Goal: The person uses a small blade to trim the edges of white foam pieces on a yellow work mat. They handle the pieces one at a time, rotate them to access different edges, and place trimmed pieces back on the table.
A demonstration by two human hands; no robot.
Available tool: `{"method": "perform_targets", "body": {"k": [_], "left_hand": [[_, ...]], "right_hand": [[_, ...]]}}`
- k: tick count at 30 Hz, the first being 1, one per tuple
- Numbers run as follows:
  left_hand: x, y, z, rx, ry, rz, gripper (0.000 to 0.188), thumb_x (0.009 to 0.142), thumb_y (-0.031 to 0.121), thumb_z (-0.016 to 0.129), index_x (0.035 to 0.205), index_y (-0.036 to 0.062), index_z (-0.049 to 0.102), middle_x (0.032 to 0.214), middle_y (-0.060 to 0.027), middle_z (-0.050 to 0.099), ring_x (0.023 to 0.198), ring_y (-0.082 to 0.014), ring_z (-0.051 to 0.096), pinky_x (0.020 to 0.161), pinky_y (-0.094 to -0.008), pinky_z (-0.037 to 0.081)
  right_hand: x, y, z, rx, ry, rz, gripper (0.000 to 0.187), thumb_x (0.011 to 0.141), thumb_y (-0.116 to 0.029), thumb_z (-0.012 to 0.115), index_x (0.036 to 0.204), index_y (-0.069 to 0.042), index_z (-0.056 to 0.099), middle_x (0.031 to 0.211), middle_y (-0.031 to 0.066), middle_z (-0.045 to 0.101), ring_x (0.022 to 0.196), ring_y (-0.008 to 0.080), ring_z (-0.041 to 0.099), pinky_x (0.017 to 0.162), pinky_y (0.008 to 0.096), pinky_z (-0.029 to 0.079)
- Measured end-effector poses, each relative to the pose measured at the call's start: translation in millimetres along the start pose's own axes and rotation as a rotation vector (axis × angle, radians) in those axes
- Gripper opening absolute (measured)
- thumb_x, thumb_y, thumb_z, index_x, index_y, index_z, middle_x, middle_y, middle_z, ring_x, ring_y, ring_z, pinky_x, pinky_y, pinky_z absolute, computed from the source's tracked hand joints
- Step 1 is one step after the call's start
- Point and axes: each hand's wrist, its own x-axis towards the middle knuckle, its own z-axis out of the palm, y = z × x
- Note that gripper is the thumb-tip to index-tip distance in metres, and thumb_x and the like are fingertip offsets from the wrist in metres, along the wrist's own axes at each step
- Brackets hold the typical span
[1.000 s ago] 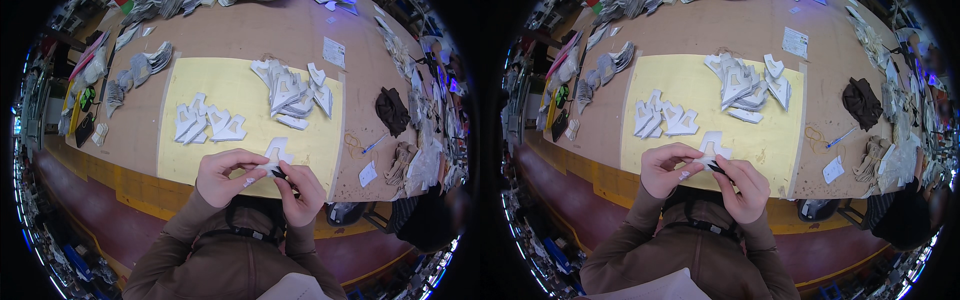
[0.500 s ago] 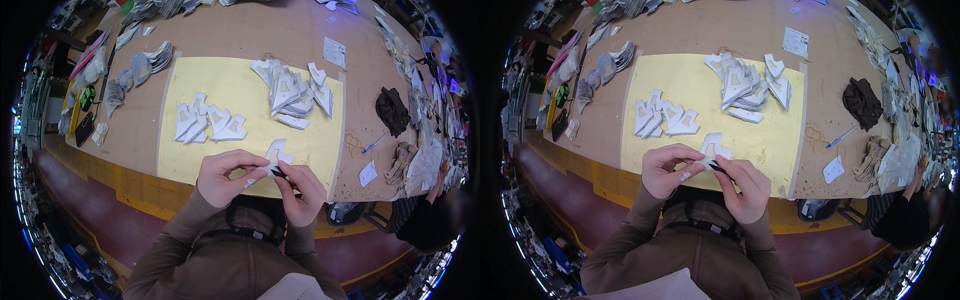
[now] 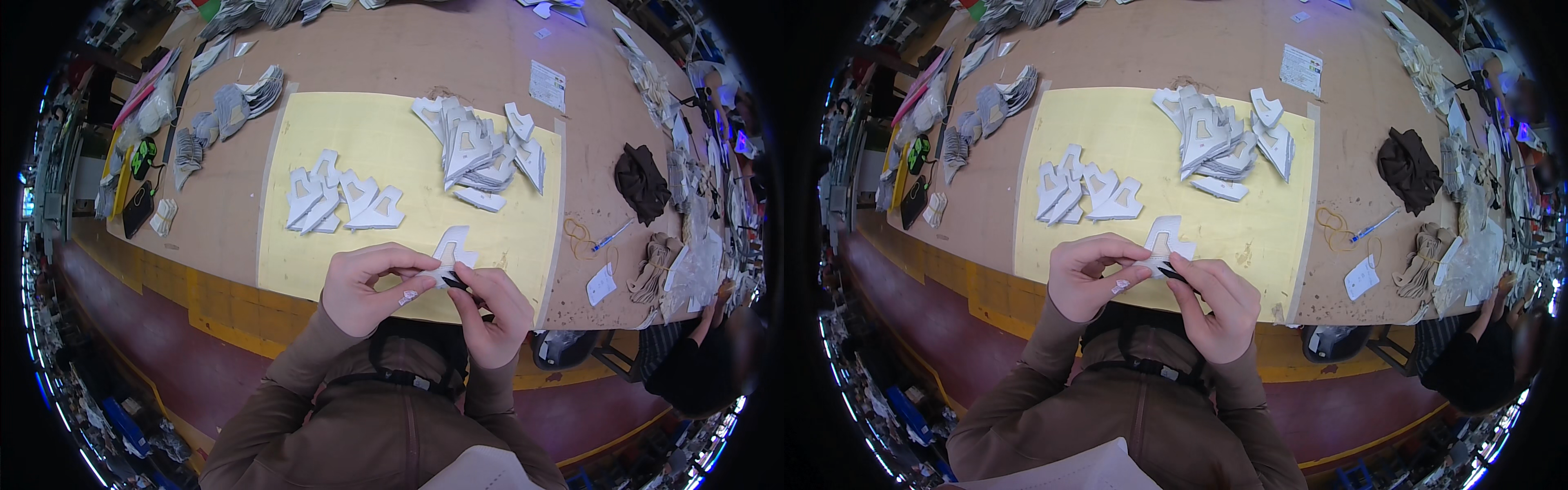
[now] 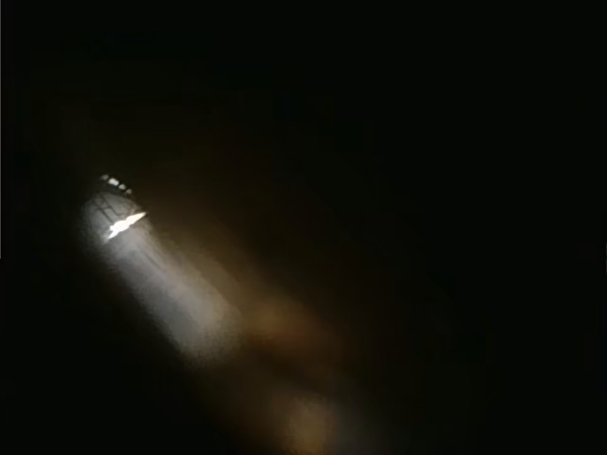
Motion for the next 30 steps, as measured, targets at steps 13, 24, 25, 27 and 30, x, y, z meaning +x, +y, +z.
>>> {"method": "perform_targets", "body": {"k": [13,24,25,27,30], "left_hand": [[-0.1,4.4,-1.7,0.020,-0.035,-0.033,0.021,0.080,-0.011,0.069,0.101,-0.0080,0.067,0.093,-0.0147,0.068,0.087,-0.0179,0.067,0.077,-0.0275,0.054],[-1.1,3.8,-1.8,0.030,-0.039,-0.029,0.022,0.080,-0.011,0.069,0.101,-0.0081,0.067,0.093,-0.0153,0.068,0.087,-0.0187,0.067,0.077,-0.0281,0.054],[-1.1,3.9,-1.7,0.026,-0.040,-0.028,0.022,0.080,-0.011,0.069,0.101,-0.0081,0.067,0.093,-0.0153,0.068,0.088,-0.0187,0.067,0.077,-0.0281,0.054],[-1.3,3.7,-2.0,0.018,-0.038,-0.034,0.022,0.080,-0.011,0.069,0.101,-0.0081,0.067,0.093,-0.0153,0.068,0.088,-0.0186,0.067,0.077,-0.0283,0.054],[-1.2,3.4,-2.0,0.010,-0.035,-0.043,0.022,0.080,-0.011,0.069,0.101,-0.0081,0.067,0.094,-0.0153,0.068,0.088,-0.0186,0.067,0.078,-0.0285,0.054]], "right_hand": [[-1.6,-1.3,0.2,0.020,-0.002,0.022,0.037,0.074,0.011,0.071,0.109,0.001,0.068,0.083,0.0119,0.065,0.066,0.0164,0.062,0.056,0.0249,0.049],[-2.9,-2.8,3.6,0.072,0.007,0.117,0.036,0.075,0.010,0.071,0.109,0.000,0.068,0.082,0.0101,0.063,0.064,0.0141,0.059,0.054,0.0241,0.046],[-3.0,-3.2,3.6,0.068,0.012,0.121,0.036,0.075,0.010,0.071,0.109,0.000,0.068,0.082,0.0099,0.063,0.064,0.0138,0.058,0.054,0.0240,0.046],[-4.2,-1.7,2.5,0.075,-0.005,0.113,0.035,0.075,0.010,0.071,0.109,0.000,0.068,0.082,0.0100,0.063,0.064,0.0139,0.058,0.054,0.0238,0.046],[-2.5,1.5,-0.2,0.069,-0.026,0.061,0.035,0.075,0.010,0.071,0.109,0.000,0.068,0.082,0.0099,0.063,0.064,0.0139,0.059,0.054,0.0235,0.046]]}}
